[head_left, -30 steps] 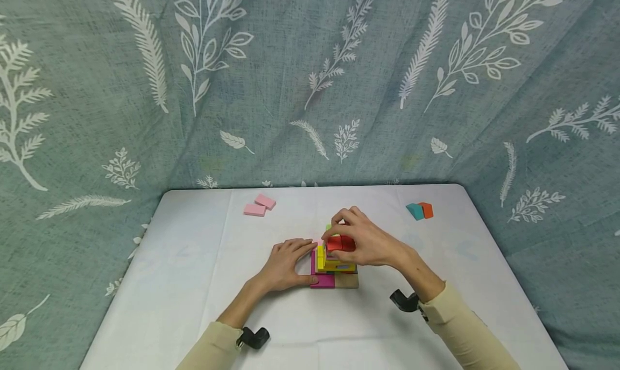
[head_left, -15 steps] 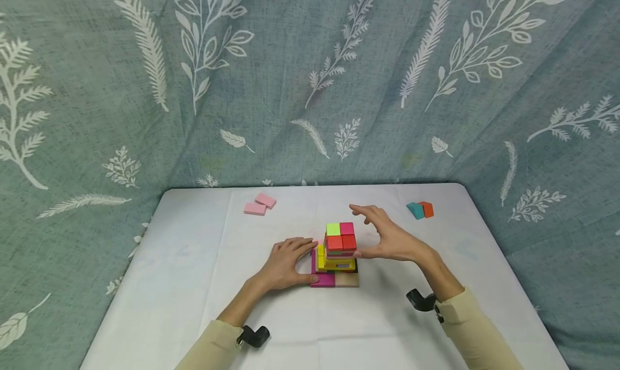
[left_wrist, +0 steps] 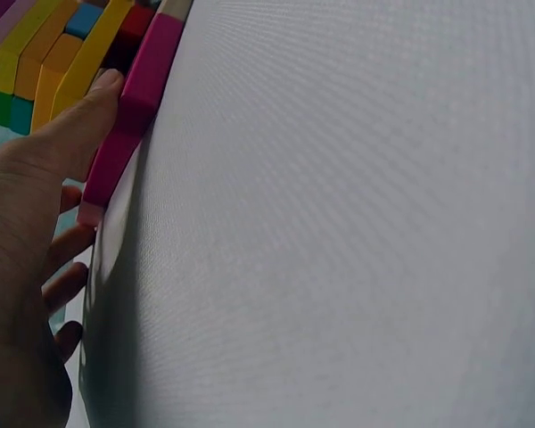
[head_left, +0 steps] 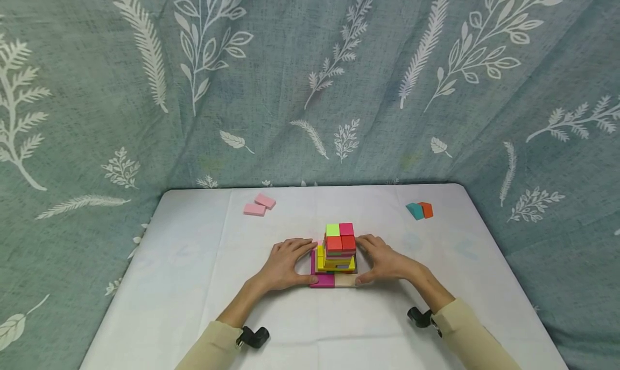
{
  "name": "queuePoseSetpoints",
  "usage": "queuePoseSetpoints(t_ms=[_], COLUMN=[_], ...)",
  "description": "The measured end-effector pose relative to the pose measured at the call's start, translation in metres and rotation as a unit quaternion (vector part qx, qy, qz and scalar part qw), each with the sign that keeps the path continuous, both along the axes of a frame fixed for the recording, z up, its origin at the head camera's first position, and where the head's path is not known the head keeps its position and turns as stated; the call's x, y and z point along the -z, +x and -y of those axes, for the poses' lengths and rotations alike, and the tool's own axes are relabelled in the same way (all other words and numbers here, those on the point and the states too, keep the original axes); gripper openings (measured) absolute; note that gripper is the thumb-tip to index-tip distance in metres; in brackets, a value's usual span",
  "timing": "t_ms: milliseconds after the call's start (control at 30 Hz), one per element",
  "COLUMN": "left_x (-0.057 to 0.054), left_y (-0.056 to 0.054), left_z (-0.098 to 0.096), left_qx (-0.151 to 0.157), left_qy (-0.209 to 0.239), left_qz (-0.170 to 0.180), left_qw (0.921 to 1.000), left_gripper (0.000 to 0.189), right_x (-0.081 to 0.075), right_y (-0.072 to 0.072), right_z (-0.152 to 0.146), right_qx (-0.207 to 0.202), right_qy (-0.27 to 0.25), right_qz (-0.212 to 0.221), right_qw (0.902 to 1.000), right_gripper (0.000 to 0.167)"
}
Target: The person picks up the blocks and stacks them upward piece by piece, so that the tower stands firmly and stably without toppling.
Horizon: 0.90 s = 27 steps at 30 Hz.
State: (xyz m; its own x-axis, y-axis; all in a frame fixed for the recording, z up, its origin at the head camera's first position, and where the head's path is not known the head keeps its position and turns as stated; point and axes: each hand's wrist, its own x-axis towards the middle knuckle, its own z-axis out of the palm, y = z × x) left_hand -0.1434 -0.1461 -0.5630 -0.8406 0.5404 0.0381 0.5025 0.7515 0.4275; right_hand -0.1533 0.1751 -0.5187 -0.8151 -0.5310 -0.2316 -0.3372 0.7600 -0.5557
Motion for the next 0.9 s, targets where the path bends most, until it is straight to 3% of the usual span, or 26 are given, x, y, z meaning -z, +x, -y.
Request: queuePoseSetpoints(t_ms=[200,400,567,700,800,900], left_x=[0.001,0.001,-0.001,-0.006,-0.009,-0.01], left_y=[0.0,0.0,-0.005,-0.016,-0.031,-0.047], left_z=[-0.001,-0.002,0.001,0.013,0.033,0.061], left_qx=[0.002,0.004,0.008,-0.009,-0.032,-0.069], left_qy=[0.001,0.006,0.023,0.092,0.175,0.237], left_qz=[-0.003,-0.007,0.016,0.048,0.056,0.039], left_qw=[1.0,0.9999,0.9996,0.9946,0.9825,0.9682], left_gripper=[0.095,0.094,0.093,0.086,0.074,0.062], right_x=[0.004,0.005,0.005,0.005,0.007,0.008], right_y=[0.001,0.002,0.003,0.003,0.002,0.002], right_z=[0.001,0.0,-0.001,-0.001,0.0,0.001], right_qx=[0.001,-0.003,-0.002,-0.002,-0.001,0.0], right_qy=[0.036,0.039,0.038,0.04,0.045,0.046], right_qz=[-0.021,-0.034,-0.034,-0.035,-0.036,-0.035], right_qw=[0.9991,0.9986,0.9987,0.9986,0.9983,0.9983], right_gripper=[0.105,0.104,0.104,0.105,0.105,0.105])
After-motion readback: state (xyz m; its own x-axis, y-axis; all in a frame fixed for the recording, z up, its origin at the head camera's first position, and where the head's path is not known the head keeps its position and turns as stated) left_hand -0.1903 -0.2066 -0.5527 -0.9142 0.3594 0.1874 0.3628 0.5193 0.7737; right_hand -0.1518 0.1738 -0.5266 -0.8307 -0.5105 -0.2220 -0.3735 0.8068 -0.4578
